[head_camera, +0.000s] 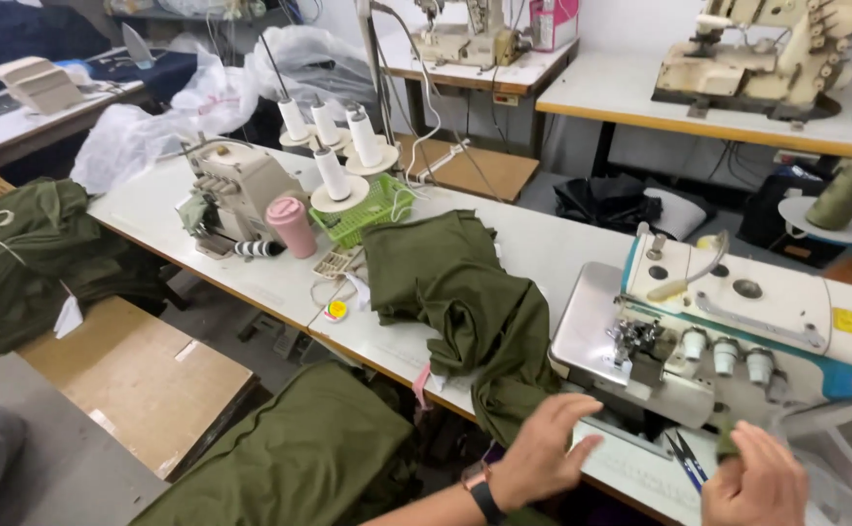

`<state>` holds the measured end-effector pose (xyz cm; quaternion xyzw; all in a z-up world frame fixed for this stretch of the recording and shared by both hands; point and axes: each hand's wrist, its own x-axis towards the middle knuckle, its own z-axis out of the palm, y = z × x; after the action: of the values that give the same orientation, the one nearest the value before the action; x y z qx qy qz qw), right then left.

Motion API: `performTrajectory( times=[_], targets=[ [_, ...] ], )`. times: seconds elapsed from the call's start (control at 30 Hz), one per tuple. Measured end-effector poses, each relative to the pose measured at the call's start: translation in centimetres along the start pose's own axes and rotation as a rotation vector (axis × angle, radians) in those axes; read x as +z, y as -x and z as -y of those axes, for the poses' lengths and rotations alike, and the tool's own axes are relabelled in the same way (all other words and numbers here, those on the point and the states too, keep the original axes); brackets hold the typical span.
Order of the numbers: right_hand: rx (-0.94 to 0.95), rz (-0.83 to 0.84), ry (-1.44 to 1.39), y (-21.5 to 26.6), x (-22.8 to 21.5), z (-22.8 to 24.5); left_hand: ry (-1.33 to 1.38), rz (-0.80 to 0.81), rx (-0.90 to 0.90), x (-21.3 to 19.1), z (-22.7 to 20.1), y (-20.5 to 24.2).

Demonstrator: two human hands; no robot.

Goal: Handling and inspecting green fabric pieces at a sewing workstation.

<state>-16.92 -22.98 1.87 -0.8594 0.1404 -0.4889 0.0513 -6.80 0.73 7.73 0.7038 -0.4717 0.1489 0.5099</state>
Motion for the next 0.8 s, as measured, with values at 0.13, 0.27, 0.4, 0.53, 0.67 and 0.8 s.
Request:
performTrajectory(
  times=[0.13,0.27,0.4,0.53,0.67,0.8],
  targets=[
    [-0.257,0.045,-0.263,0.8,-1.2,4.0,0.395,0.138,-0.24,-0.9,-3.5,-1.6],
    [-0.123,-0.205,-0.377,0.5,-1.3,9.5,0.636,0.297,-0.533,-0.8,-1.9,-0.9],
    [0.154,0.022,-0.437,1.0,-2.9,12.1,0.909,0.588,-0.829,-0.7,0.6,1.5],
    [0.131,0.061,-0.433,3.0,-0.7,10.7,0.999,0.609,-1.021,-0.9,1.9,2.9],
    [0.246,0.126,-0.422,3.3,-1.2,12.2,1.219,0.619,-1.079,0.5,6.7,6.0],
    [0.3,0.22,-0.528,2.3,-3.5,14.9,1.432,0.701,-1.174,1.4,9.3,7.0]
  ],
)
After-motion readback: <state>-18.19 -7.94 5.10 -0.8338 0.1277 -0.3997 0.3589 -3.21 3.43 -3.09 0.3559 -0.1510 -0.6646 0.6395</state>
